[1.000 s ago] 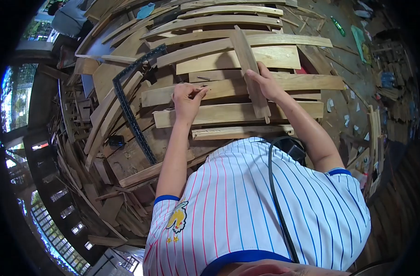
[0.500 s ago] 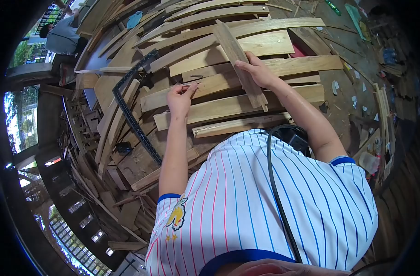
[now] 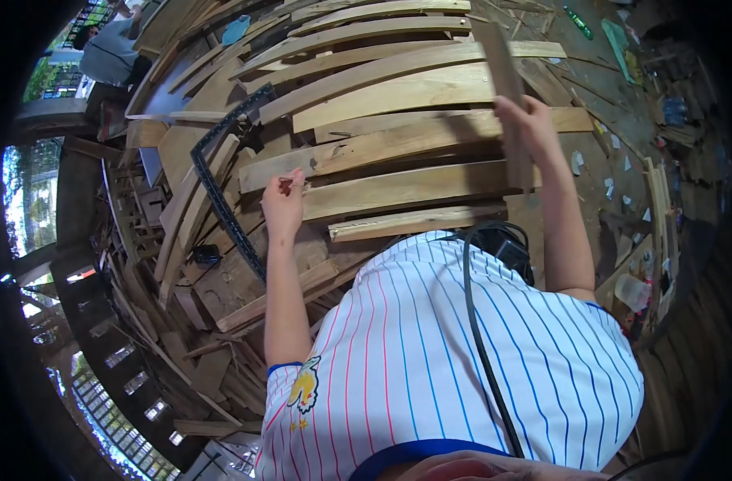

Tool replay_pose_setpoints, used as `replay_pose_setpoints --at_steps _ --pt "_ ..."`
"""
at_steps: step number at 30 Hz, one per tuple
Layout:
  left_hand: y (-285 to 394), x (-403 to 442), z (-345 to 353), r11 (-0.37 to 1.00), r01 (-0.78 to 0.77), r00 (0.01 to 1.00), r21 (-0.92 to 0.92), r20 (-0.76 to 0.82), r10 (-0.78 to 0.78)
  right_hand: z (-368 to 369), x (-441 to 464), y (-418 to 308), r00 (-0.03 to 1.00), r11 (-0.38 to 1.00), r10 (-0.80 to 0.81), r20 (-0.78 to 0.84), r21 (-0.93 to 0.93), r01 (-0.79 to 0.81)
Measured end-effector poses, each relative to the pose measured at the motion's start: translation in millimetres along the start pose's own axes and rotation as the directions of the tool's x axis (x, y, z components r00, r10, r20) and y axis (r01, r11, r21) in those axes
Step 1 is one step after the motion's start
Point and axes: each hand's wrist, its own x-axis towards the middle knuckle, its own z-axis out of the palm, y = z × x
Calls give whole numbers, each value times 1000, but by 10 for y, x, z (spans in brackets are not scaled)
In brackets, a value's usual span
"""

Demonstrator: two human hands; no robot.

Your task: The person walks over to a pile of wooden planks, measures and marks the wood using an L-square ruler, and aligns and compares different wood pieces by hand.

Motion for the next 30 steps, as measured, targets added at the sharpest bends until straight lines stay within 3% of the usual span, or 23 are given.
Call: replay_pose_setpoints --at_steps 1,2,6,7,9,10,12,16,20,23,25,30 --pt "-22 8 6 1000 -7 1000 -30 14 7 -247 82 104 992 995 -65 -112 -79 56" --pt "-33 18 18 998 -15 999 -61 27 17 -475 51 53 986 993 5 -167 -112 -24" --pt "137 6 100 992 -46 998 -117 26 49 -1358 273 594 885 976 -86 -458 -217 -18" --pt "171 -3 117 991 -44 999 -129 24 47 -1579 367 830 884 974 -95 -457 -228 -14" --pt "221 5 149 998 32 997 -58 78 -27 -1890 526 1199 796 987 -13 -605 -133 -85" --pt "237 16 162 997 24 997 -67 78 -19 -1903 545 1233 792 988 -23 -610 -137 -77" --pt "266 8 188 998 16 997 68 78 -21 -1961 516 1291 859 975 186 -477 195 -103" --pt "265 15 185 999 6 997 44 81 -10 -1813 347 1152 872 994 106 -478 65 -86" --pt "-18 180 85 979 102 995 -176 6 -102 -1710 192 1029 885 985 108 -453 166 -35" --pt "-19 387 -81 980 125 992 -155 -1 -127 -1626 244 894 892 976 32 -450 205 69" --pt "-3 532 -139 949 136 991 -283 25 -134 -1612 438 810 896 967 -23 -444 216 132" --pt "355 758 -317 986 123 992 -113 36 -119 -1680 935 513 897 969 -104 -431 158 189"
